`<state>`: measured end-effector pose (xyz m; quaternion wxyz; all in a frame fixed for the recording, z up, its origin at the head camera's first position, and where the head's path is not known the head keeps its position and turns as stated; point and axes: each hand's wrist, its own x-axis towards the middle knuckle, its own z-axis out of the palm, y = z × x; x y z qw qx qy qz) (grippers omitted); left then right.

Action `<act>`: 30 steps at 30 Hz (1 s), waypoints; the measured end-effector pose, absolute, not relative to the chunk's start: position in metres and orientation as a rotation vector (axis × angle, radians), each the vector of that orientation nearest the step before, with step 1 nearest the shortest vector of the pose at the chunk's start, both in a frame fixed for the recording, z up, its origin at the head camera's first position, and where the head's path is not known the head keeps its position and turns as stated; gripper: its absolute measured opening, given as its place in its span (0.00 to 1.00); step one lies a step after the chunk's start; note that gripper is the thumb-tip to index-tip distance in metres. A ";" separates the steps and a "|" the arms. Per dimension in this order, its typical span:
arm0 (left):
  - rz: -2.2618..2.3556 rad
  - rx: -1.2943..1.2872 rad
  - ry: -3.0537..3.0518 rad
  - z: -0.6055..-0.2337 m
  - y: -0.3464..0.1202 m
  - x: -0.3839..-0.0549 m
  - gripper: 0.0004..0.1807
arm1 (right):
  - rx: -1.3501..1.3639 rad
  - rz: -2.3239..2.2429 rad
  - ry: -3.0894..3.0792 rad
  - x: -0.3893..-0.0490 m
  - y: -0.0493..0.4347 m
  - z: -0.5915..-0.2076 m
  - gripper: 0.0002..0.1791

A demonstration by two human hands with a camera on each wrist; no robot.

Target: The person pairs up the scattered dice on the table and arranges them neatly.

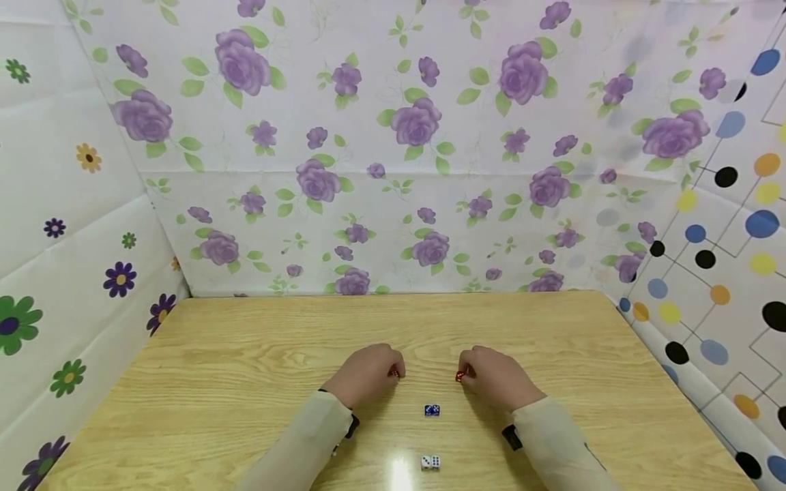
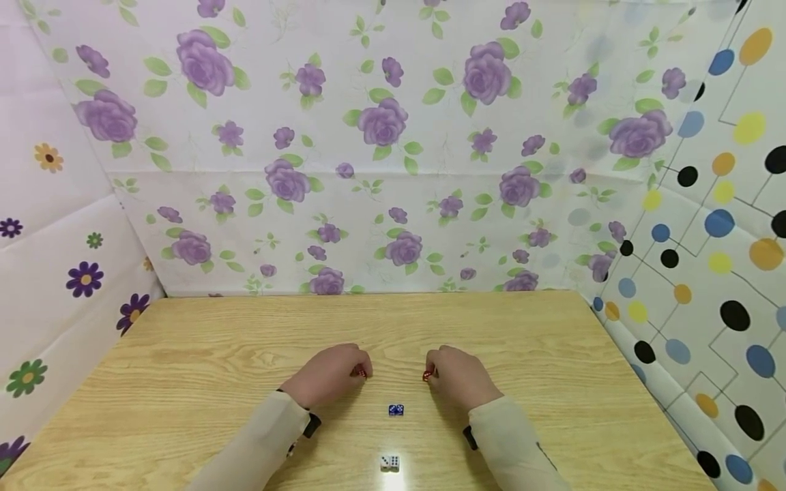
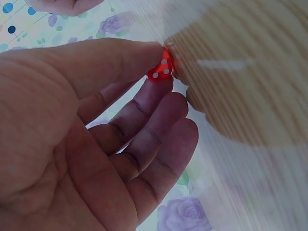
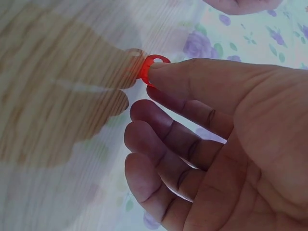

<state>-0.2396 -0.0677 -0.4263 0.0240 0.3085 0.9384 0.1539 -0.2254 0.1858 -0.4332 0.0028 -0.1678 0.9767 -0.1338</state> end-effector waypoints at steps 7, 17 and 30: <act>0.438 0.989 2.891 -0.426 -0.058 -0.240 0.06 | -0.561 -0.421 3.053 -0.227 0.180 -0.434 0.05; 0.418 1.048 2.900 -0.426 -0.041 -0.240 0.06 | -0.644 -0.424 3.041 -0.227 0.164 -0.433 0.05; 0.434 1.078 2.880 -0.429 -0.034 -0.238 0.06 | -0.664 -0.530 2.989 -0.226 0.161 -0.435 0.06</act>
